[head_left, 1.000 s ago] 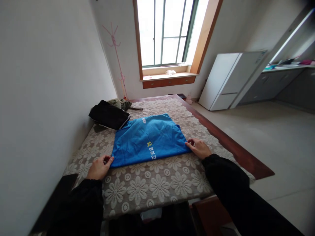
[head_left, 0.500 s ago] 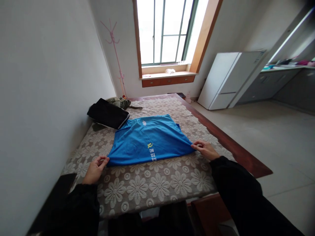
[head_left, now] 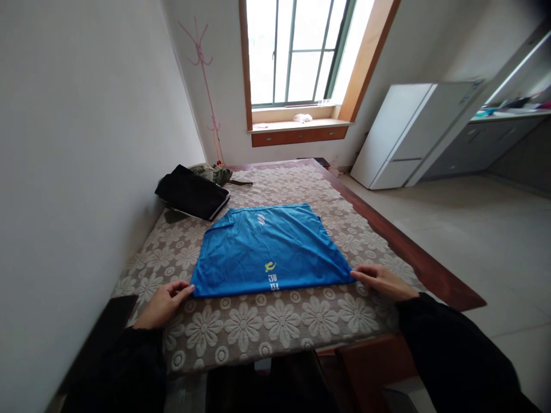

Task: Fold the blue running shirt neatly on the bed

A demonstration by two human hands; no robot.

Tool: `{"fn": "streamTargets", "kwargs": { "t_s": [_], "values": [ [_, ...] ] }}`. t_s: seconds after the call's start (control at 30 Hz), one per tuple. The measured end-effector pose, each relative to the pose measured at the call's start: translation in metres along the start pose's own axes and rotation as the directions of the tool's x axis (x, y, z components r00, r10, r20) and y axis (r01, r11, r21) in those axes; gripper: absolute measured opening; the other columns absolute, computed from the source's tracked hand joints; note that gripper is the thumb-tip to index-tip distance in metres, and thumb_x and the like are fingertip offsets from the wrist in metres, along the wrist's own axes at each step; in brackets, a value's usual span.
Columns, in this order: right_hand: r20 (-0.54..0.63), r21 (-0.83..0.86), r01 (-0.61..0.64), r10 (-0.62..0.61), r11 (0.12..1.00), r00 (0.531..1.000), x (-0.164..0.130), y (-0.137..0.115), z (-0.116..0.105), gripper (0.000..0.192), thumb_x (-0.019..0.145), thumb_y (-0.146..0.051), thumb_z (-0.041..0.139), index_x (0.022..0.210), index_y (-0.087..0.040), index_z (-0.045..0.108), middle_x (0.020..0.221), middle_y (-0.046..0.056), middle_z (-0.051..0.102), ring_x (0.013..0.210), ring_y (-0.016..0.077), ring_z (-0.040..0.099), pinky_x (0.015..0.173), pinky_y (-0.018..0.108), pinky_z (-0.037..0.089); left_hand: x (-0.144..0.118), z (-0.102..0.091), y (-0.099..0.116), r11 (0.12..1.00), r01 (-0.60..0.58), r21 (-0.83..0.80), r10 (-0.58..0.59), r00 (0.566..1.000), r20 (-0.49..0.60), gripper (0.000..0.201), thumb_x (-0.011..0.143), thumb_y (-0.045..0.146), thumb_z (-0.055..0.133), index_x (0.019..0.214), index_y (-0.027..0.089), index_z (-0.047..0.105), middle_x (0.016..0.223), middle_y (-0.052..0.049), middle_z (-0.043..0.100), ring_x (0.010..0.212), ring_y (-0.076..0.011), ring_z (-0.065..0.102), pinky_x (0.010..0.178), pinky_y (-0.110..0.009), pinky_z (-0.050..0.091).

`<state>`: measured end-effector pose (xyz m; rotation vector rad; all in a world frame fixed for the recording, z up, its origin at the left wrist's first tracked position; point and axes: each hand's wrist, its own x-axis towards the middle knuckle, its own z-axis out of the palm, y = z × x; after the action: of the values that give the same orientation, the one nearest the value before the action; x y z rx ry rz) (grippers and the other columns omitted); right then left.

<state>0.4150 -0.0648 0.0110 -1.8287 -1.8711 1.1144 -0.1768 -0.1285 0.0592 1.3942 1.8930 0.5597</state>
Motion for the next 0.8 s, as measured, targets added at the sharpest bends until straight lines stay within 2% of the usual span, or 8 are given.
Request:
{"fn": "streamTargets", "kwargs": {
  "t_s": [0.13, 0.27, 0.33, 0.4, 0.47, 0.53, 0.67, 0.8],
  "values": [
    [-0.073, -0.086, -0.021, 0.015, 0.996, 0.997, 0.013, -0.012, 0.007, 0.067, 0.080, -0.083, 0.049, 0.056, -0.021, 0.054, 0.050, 0.000, 0.054, 0.053, 0.0152, 0.050, 0.055, 0.028, 0.035, 0.001, 0.007, 0.003, 0.986, 0.032, 0.163, -0.020, 0.997, -0.076, 0.051, 0.073, 0.068, 0.055, 0.077, 0.020, 0.073, 0.072, -0.003, 0.071, 0.073, -0.0227, 0.065, 0.071, -0.031, 0.048],
    [-0.061, -0.056, -0.035, 0.031, 0.998, 0.998, 0.006, -0.008, 0.010, 0.065, 0.077, -0.083, 0.052, 0.060, -0.021, 0.058, 0.054, 0.003, 0.063, 0.053, 0.0161, 0.054, 0.054, 0.028, 0.037, -0.007, 0.006, 0.000, 0.962, 0.035, 0.270, -0.010, 0.996, -0.091, 0.048, 0.075, 0.066, 0.053, 0.071, 0.021, 0.072, 0.070, -0.003, 0.070, 0.075, -0.0229, 0.066, 0.071, -0.030, 0.045],
    [-0.004, 0.001, -0.061, 0.061, 0.998, 0.998, -0.005, -0.002, 0.008, 0.063, 0.075, -0.083, 0.054, 0.069, -0.021, 0.063, 0.062, 0.005, 0.071, 0.055, 0.0175, 0.058, 0.054, 0.028, 0.039, -0.013, 0.003, -0.004, 0.967, 0.059, 0.247, -0.047, 0.997, -0.053, 0.048, 0.074, 0.067, 0.055, 0.069, 0.022, 0.070, 0.063, -0.002, 0.068, 0.068, -0.0213, 0.065, 0.065, -0.028, 0.043],
    [0.055, 0.056, -0.064, 0.061, 0.996, 0.997, -0.016, 0.005, 0.005, 0.061, 0.074, -0.082, 0.058, 0.078, -0.021, 0.065, 0.069, 0.007, 0.075, 0.059, 0.0192, 0.062, 0.056, 0.029, 0.042, -0.017, 0.001, -0.007, 0.982, 0.116, 0.151, -0.120, 0.993, 0.017, 0.049, 0.072, 0.070, 0.057, 0.072, 0.021, 0.068, 0.058, -0.001, 0.066, 0.057, -0.0188, 0.060, 0.058, -0.027, 0.041],
    [0.110, 0.092, -0.058, 0.048, 0.994, 0.993, -0.024, 0.009, 0.002, 0.060, 0.073, -0.081, 0.060, 0.083, -0.021, 0.064, 0.070, 0.007, 0.076, 0.063, 0.0205, 0.065, 0.060, 0.029, 0.045, -0.019, 0.001, -0.009, 0.984, 0.173, 0.034, -0.175, 0.980, 0.093, 0.053, 0.068, 0.074, 0.061, 0.074, 0.021, 0.066, 0.060, -0.001, 0.068, 0.049, -0.0164, 0.056, 0.052, -0.026, 0.038],
    [0.133, 0.094, -0.062, 0.049, 0.994, 0.990, -0.026, 0.010, 0.002, 0.059, 0.074, -0.079, 0.061, 0.084, -0.021, 0.064, 0.070, 0.007, 0.076, 0.065, 0.0212, 0.067, 0.064, 0.030, 0.047, -0.020, 0.001, -0.009, 0.980, 0.196, -0.033, -0.191, 0.974, 0.121, 0.057, 0.065, 0.077, 0.063, 0.075, 0.021, 0.064, 0.065, -0.003, 0.072, 0.046, -0.0153, 0.056, 0.051, -0.025, 0.039],
    [0.105, 0.010, -0.096, 0.094, 0.995, 0.990, -0.021, 0.003, 0.001, 0.056, 0.076, -0.076, 0.059, 0.081, -0.021, 0.066, 0.071, 0.008, 0.077, 0.064, 0.0213, 0.067, 0.060, 0.030, 0.045, -0.019, 0.003, -0.004, 0.982, 0.189, -0.007, -0.188, 0.978, 0.089, 0.060, 0.065, 0.080, 0.061, 0.074, 0.020, 0.064, 0.067, -0.004, 0.074, 0.045, -0.0154, 0.057, 0.050, -0.025, 0.040],
    [0.129, -0.092, -0.094, 0.105, 0.991, 0.986, -0.025, -0.007, -0.003, 0.052, 0.073, -0.073, 0.060, 0.068, -0.022, 0.064, 0.062, 0.008, 0.073, 0.062, 0.0229, 0.066, 0.059, 0.031, 0.045, -0.034, 0.008, -0.003, 0.979, 0.191, 0.069, -0.197, 0.977, 0.079, 0.059, 0.065, 0.080, 0.058, 0.067, 0.021, 0.063, 0.057, -0.003, 0.070, 0.044, -0.0169, 0.057, 0.048, -0.026, 0.039]
  ]
}}
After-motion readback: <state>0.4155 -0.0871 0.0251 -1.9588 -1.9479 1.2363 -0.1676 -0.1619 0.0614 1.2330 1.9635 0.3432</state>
